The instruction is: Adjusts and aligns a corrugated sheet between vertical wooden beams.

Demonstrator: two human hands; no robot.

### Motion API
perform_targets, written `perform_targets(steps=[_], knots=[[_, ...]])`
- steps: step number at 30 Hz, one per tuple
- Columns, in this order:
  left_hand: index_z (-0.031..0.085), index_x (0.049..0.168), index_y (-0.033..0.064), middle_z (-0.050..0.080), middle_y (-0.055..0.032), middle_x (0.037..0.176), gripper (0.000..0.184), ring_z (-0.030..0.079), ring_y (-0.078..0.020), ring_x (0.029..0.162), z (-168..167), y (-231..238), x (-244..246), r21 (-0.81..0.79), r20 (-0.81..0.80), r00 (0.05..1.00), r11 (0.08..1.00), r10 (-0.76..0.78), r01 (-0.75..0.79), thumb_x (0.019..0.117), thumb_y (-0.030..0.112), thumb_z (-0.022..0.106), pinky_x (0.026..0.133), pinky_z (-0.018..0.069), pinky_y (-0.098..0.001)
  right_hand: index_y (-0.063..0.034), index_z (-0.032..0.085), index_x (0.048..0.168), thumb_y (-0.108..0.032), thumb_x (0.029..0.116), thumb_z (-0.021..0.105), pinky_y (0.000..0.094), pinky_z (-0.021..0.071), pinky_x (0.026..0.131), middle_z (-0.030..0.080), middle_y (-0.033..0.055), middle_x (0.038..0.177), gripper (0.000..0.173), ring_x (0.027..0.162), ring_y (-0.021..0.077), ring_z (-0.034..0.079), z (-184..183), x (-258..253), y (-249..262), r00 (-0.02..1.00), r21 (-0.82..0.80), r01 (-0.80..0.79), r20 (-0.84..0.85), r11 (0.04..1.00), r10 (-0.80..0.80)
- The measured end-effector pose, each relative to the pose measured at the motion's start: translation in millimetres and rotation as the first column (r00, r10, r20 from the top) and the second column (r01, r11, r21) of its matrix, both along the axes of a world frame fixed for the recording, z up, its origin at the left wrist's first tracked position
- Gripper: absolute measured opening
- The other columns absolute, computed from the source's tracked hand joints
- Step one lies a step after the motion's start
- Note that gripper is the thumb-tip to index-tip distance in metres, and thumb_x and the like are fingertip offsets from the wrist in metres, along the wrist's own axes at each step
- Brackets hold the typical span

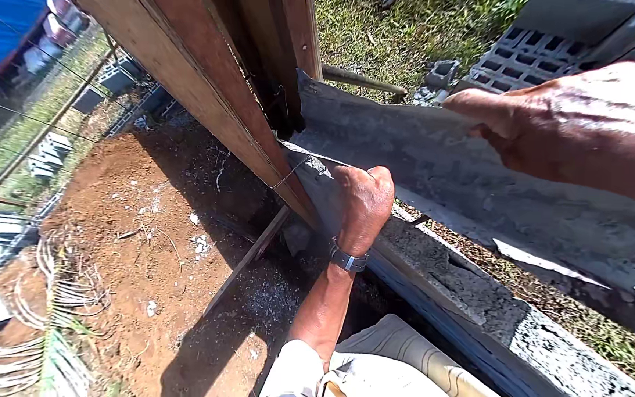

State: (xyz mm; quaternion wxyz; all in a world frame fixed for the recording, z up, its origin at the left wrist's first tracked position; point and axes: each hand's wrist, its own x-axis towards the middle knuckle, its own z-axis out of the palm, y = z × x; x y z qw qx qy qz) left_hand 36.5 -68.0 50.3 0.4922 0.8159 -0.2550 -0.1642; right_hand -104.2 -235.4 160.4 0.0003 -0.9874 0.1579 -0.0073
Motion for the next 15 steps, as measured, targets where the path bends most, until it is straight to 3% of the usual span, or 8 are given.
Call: perform_targets(steps=[3, 5, 8, 10, 15], knots=[[0.016, 0.157, -0.0019, 0.043, -0.0248, 0.151, 0.076, 0.049, -0.0297, 0.136, 1.4, 0.4, 2.0, 0.0, 0.012, 1.0, 1.0, -0.019, 0.019, 0.0965, 0.022, 0.054, 0.106, 0.0469, -0.0462, -0.0299, 0.049, 0.139, -0.025, 0.1049, 0.044, 0.0561, 0.0416, 0.042, 0.055, 0.0105, 0.064, 0.035, 0.054, 0.0394, 0.06, -2.8, -0.2, -2.9, 1.0, 0.011, 0.006, 0.002, 1.0, -0.006], [0.007, 0.16, -0.0001, 0.037, -0.0243, 0.156, 0.084, 0.046, -0.0295, 0.139, 5.8, -0.8, 4.8, -0.002, -0.002, 1.0, 1.0, -0.026, 0.026, 0.0952, 0.022, 0.055, 0.107, 0.0466, -0.0464, -0.0294, 0.05, 0.137, -0.027, 0.1053, 0.045, 0.0554, 0.0415, 0.042, 0.055, 0.0098, 0.062, 0.032, 0.053, 0.039, 0.06, -1.8, 0.4, -2.6, 1.0, 0.017, 0.011, 0.002, 1.0, -0.011], [0.003, 0.161, 0.0007, 0.032, -0.0244, 0.16, 0.087, 0.042, -0.0302, 0.143, 8.6, 0.5, 11.0, -0.001, -0.012, 0.999, 1.0, -0.029, 0.029, 0.0953, 0.022, 0.055, 0.11, 0.0441, -0.0467, -0.0279, 0.051, 0.134, -0.028, 0.1058, 0.043, 0.0552, 0.0418, 0.042, 0.055, 0.0097, 0.063, 0.029, 0.054, 0.0387, 0.06, -3.4, 4.9, 0.0, 1.0, 0.014, 0.005, 0.012, 1.0, -0.005], [0.018, 0.156, -0.0018, 0.044, -0.0256, 0.15, 0.075, 0.048, -0.0307, 0.136, 4.3, 0.3, 14.6, -0.004, -0.012, 1.0, 1.0, -0.001, 0.001, 0.0957, 0.023, 0.056, 0.106, 0.0461, -0.047, -0.0284, 0.051, 0.137, -0.025, 0.1046, 0.043, 0.0546, 0.0422, 0.043, 0.057, 0.0094, 0.067, 0.034, 0.055, 0.0376, 0.061, -0.1, 11.3, 4.7, 1.0, 0.009, 0.003, 0.004, 1.0, -0.003], [0.029, 0.15, -0.0052, 0.053, -0.0265, 0.138, 0.065, 0.055, -0.032, 0.127, 7.4, -1.9, 27.1, 0.063, -0.083, 0.996, 0.998, 0.02, -0.015, 0.0972, 0.026, 0.052, 0.1, 0.0496, -0.0495, -0.0295, 0.052, 0.136, -0.022, 0.1041, 0.047, 0.0532, 0.043, 0.044, 0.055, 0.0072, 0.062, 0.033, 0.055, 0.0351, 0.06, 17.0, 29.7, 7.0, 0.999, 0.011, 0.011, -0.046, 1.0, -0.011]])
